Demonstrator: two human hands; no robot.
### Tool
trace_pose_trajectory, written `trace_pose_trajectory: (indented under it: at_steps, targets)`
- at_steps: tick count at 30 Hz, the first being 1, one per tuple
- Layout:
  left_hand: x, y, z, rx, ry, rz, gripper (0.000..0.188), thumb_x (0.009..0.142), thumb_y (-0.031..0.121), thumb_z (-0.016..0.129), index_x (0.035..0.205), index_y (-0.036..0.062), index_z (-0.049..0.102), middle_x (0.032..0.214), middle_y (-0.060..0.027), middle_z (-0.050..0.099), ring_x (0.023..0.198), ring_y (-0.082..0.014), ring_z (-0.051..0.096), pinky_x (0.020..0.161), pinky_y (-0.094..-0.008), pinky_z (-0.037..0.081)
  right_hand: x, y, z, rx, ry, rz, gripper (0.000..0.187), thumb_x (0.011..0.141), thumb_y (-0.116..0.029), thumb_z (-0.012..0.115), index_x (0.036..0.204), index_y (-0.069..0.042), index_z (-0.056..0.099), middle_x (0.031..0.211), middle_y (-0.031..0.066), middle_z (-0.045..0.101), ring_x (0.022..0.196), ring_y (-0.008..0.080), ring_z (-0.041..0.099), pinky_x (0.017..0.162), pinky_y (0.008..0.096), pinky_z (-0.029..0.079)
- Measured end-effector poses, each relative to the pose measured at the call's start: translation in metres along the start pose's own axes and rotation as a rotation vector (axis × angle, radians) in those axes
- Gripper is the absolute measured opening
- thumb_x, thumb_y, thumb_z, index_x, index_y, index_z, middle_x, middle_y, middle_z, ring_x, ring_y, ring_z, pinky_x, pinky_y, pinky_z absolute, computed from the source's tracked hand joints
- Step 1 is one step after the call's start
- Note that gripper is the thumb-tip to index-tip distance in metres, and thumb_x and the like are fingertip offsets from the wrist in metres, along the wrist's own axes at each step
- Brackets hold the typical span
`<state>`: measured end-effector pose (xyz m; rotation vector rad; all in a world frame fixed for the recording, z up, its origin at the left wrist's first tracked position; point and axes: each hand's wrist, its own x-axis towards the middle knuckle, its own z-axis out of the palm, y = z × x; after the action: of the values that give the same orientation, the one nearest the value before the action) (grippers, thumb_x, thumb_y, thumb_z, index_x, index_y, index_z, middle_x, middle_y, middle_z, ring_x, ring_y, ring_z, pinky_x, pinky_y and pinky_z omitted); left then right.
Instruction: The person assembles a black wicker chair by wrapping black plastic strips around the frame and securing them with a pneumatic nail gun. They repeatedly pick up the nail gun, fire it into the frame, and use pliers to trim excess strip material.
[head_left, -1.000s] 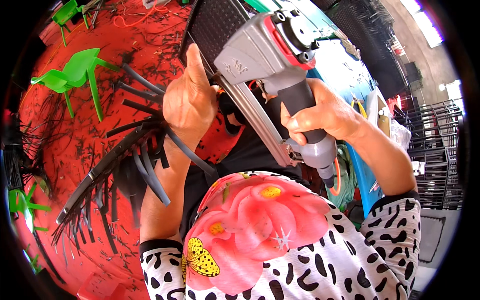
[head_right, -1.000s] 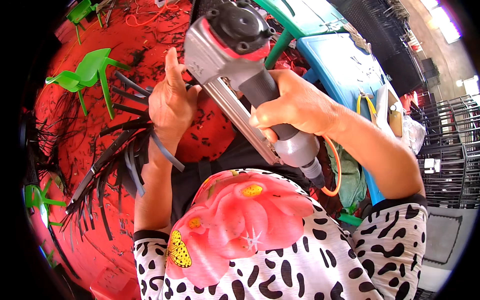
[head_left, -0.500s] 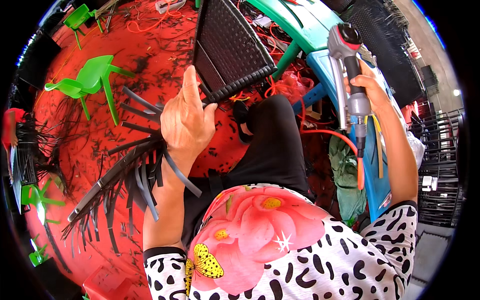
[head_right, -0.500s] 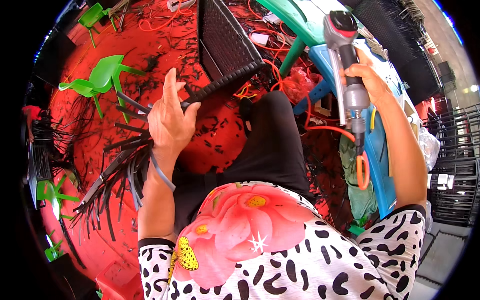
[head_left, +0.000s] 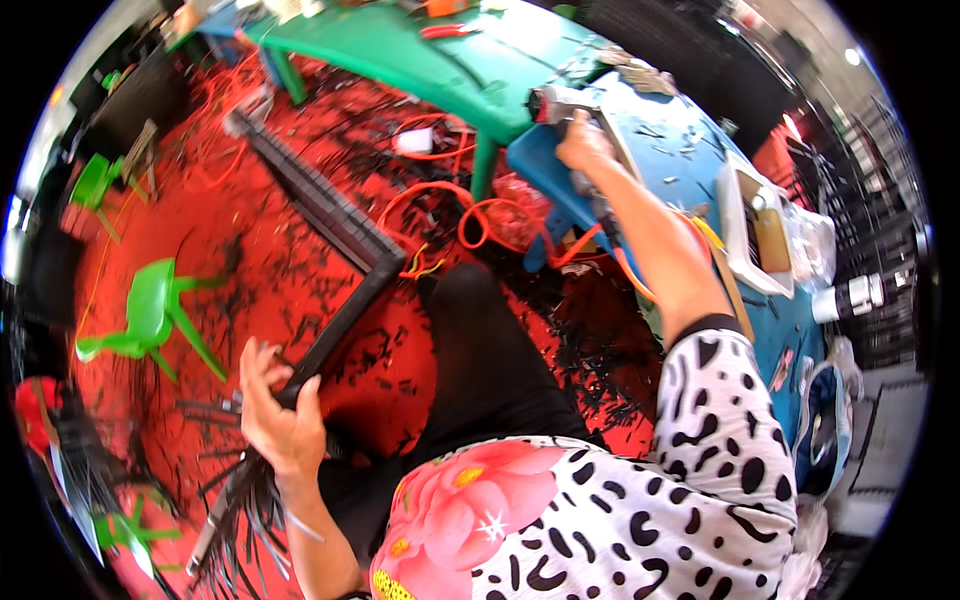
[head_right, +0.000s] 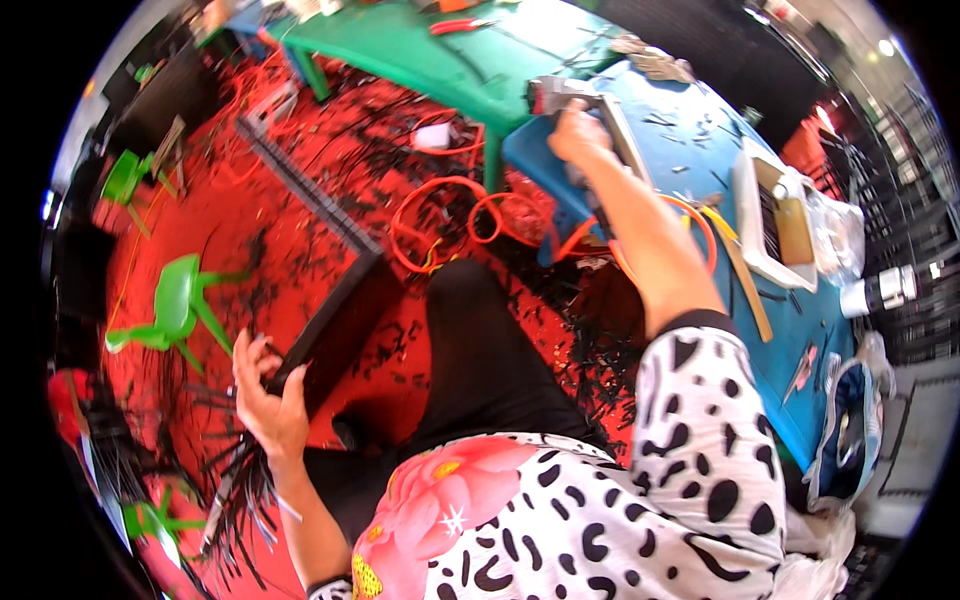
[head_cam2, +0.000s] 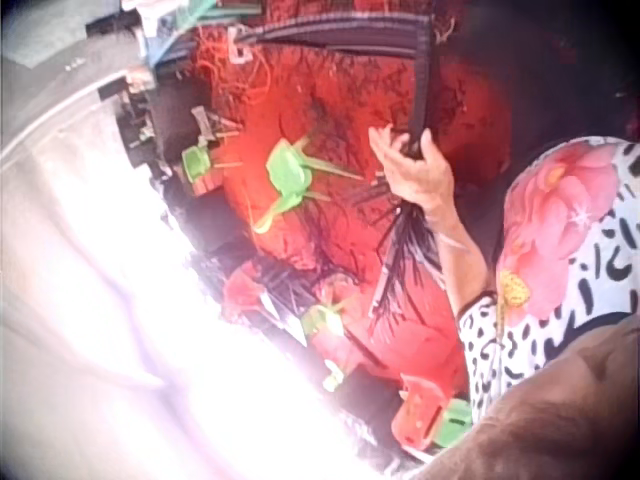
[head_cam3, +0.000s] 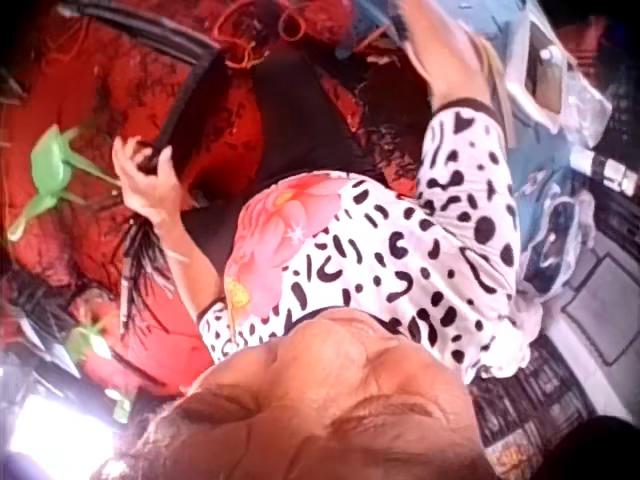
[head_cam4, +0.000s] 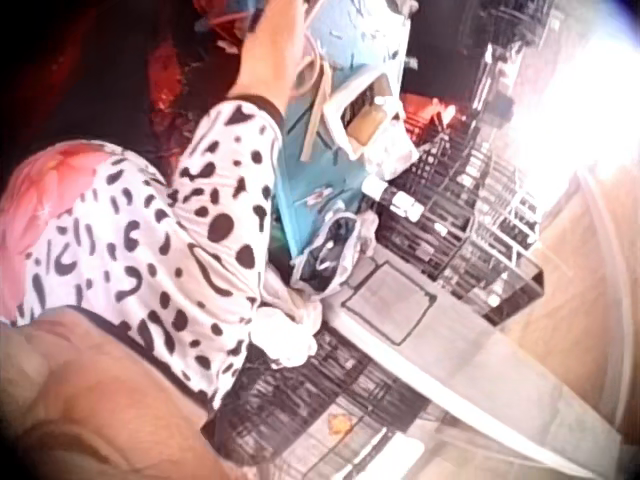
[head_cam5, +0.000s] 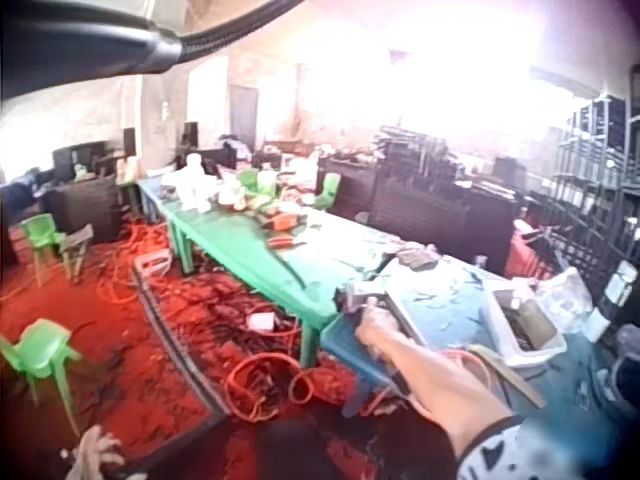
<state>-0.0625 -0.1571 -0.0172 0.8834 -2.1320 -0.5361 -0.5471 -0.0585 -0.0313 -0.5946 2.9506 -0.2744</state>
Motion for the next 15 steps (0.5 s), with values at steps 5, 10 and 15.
trace_pose_trajectory:
  at_steps: [5,10,15]
  targets:
    - [0.007,-0.011,0.002,0.027,0.003,0.064,0.074,0.067,-0.006,0.07,0.135,0.0015,0.043,0.109,-0.0128,0.06,0.08,-0.0201,0.056,0.08,-0.0313,0.048,0.001,0.025,-0.026,0.004,0.2,-0.253,0.067,0.077,-0.03,0.066,0.134,-0.006,0.037,0.118,0.0238,0.06,0.11,0.0391,0.058,0.093,0.0429,0.046]
    - [0.012,-0.008,0.004,0.031,0.02,0.035,0.072,0.067,-0.006,0.071,0.134,0.0022,0.045,0.108,-0.0129,0.061,0.081,-0.0209,0.058,0.08,-0.0325,0.048,-0.029,0.157,-0.054,-0.021,0.188,-0.235,0.056,0.075,-0.038,0.069,0.116,-0.001,0.059,0.118,0.0219,0.061,0.111,0.0349,0.058,0.093,0.0428,0.046]
    - [0.015,-0.012,0.005,0.097,0.048,0.159,0.065,0.066,-0.001,0.073,0.127,0.0001,0.05,0.105,-0.0141,0.062,0.075,-0.0236,0.058,0.074,-0.0342,0.048,-0.091,0.214,-0.052,-0.252,-0.025,0.107,0.079,0.066,-0.055,0.074,0.115,0.005,0.058,0.117,0.0247,0.06,0.112,0.0345,0.058,0.094,0.0422,0.047]
